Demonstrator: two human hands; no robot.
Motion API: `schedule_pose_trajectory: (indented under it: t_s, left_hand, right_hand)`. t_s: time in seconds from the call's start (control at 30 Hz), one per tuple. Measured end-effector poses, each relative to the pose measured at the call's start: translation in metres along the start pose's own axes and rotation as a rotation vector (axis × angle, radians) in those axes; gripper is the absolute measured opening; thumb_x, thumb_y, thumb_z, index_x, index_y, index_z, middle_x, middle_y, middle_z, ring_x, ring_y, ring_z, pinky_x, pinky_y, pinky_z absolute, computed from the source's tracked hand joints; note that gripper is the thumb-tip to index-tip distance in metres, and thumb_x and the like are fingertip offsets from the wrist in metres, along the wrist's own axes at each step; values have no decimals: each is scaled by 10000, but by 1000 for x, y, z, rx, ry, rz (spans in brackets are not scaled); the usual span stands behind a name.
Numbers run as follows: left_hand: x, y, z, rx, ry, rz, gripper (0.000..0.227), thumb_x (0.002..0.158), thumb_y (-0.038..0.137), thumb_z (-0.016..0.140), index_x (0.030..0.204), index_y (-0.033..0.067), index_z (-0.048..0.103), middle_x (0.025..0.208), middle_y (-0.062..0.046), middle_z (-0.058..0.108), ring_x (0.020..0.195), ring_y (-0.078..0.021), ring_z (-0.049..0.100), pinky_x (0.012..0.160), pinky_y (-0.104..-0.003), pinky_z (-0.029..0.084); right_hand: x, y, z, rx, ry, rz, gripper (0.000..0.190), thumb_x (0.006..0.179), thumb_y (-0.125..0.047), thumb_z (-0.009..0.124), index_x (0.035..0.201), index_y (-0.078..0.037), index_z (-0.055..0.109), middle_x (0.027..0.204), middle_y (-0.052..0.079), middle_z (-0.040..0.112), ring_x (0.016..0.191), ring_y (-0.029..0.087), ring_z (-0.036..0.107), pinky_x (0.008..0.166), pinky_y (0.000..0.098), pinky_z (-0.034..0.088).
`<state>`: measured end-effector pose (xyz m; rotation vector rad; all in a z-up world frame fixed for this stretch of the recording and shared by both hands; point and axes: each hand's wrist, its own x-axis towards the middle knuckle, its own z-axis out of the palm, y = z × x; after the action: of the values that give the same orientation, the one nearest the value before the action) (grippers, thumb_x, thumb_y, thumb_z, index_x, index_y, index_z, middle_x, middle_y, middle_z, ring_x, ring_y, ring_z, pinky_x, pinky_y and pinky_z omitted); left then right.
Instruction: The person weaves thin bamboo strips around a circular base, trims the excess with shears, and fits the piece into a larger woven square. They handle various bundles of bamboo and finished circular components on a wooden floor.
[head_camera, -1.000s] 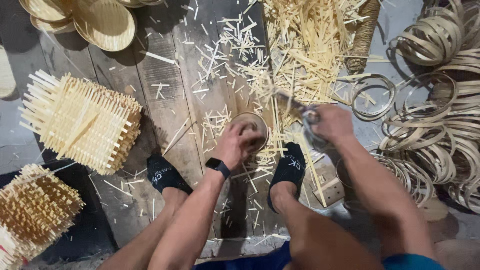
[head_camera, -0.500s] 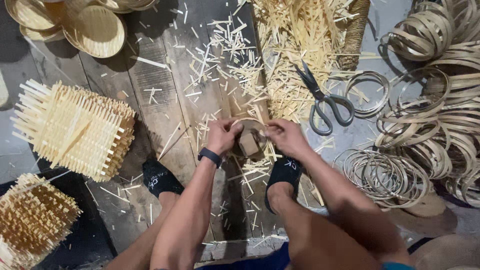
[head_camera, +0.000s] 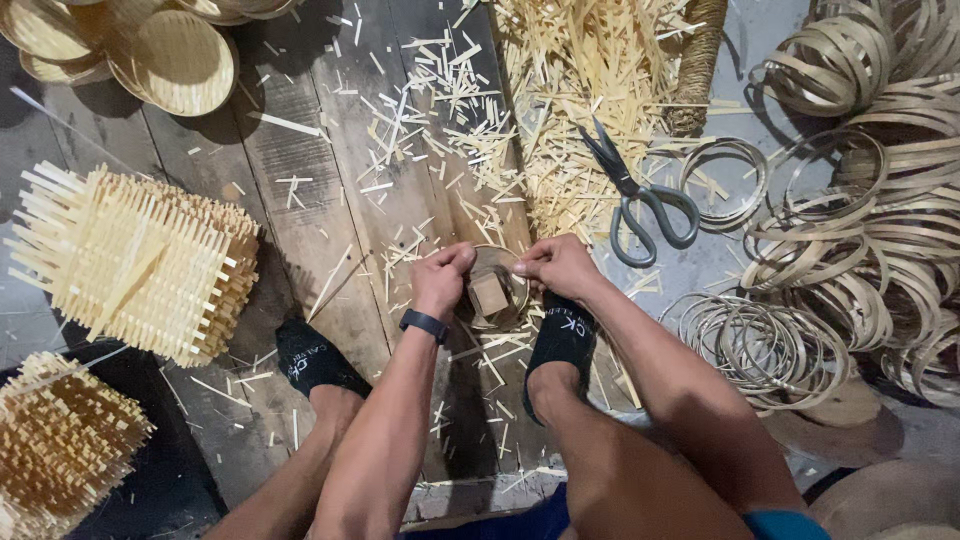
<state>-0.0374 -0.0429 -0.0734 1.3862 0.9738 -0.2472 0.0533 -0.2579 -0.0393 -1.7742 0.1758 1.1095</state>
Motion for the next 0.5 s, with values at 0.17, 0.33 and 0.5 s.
schedule_pose_trajectory:
  t_s: [0.17, 0.33, 0.5]
  left_hand:
    - [-8, 9, -25, -492, -98, -162, 304, 961, 92, 662, 1228, -51, 693, 1127, -83, 776, 1025, -160, 713, 892, -261, 586]
    - [-37, -24, -58, -515, -162, -424, 193, 991, 56, 574, 1156, -22, 636, 997, -87, 734, 868, -202, 710, 716, -372, 626]
    - [-37, -54, -48, -381, -91, -358, 157, 1007, 70, 563, 1076, -40, 650, 928, -132, 731, 747, -208, 731, 653, -352, 640]
  right_hand:
    - [-12, -13, 8, 132, -60, 63, 268, 847, -191, 808, 964, 44, 756, 762, 74, 745, 574, 131, 706, 517, 280, 587]
    - [-6, -7, 25, 227, 13, 198, 280, 858, -175, 812, 939, 88, 761, 710, 155, 706, 518, 185, 664, 466, 297, 573]
    - [-1, -7, 33, 149, 68, 245, 264, 845, -153, 834, 901, 96, 765, 706, 141, 714, 538, 184, 672, 480, 292, 579]
